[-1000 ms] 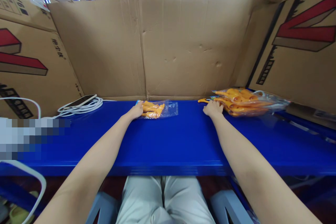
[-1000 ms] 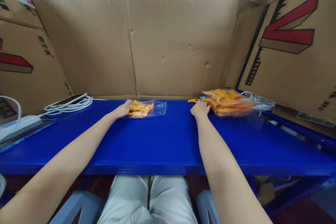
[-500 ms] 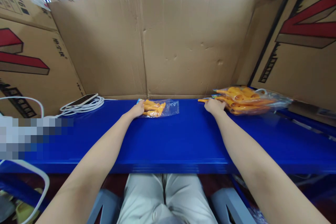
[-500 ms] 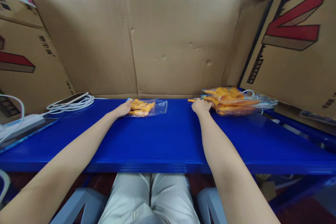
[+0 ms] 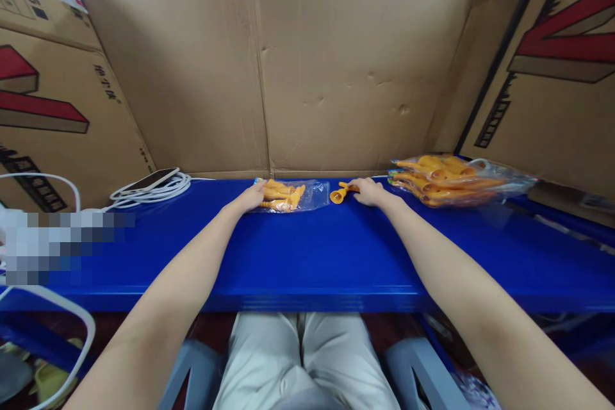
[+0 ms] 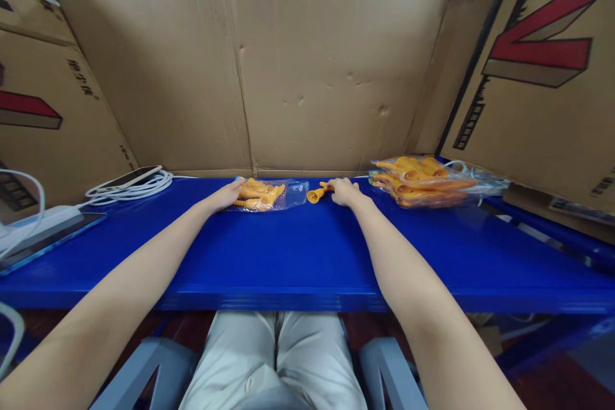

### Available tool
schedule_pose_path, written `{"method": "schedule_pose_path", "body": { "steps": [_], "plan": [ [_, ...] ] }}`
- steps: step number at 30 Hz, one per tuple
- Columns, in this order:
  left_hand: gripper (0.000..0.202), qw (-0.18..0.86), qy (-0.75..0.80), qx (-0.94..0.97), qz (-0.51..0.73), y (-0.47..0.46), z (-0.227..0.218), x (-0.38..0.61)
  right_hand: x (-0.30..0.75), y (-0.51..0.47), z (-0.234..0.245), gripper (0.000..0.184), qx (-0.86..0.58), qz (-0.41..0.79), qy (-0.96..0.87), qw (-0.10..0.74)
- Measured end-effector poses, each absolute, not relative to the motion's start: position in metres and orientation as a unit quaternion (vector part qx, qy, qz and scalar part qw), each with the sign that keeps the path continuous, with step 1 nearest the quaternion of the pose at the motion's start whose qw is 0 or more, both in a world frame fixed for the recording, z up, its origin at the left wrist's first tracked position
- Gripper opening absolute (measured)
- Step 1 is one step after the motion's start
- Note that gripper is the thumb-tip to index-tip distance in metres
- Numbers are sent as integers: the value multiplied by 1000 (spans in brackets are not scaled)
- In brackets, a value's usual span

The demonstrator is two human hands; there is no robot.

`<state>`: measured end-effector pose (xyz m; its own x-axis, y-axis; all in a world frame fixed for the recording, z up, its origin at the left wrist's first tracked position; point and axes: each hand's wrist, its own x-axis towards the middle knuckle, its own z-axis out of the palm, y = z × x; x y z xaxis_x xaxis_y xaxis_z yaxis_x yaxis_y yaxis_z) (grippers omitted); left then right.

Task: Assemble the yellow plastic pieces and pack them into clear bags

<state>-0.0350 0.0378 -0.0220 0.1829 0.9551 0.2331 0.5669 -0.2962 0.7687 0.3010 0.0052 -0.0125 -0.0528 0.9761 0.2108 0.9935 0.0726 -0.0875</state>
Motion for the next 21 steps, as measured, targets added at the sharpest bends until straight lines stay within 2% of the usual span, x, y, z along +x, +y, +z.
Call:
{"method": "schedule_pose_path", "body": {
  "steps": [6,12,21],
  "plan": [
    [46,325,499,713,371,30,-17,-25,284,-5,-4,46,-649,-22,-756,80],
    [44,315,503,717,366,29,-13,-26,273,-22,14,30,-676,-80,-733,-6],
    [44,290,515,727,351,32,-13,-28,256,-37,30,27,-625,-115,-770,59]
  ]
}}
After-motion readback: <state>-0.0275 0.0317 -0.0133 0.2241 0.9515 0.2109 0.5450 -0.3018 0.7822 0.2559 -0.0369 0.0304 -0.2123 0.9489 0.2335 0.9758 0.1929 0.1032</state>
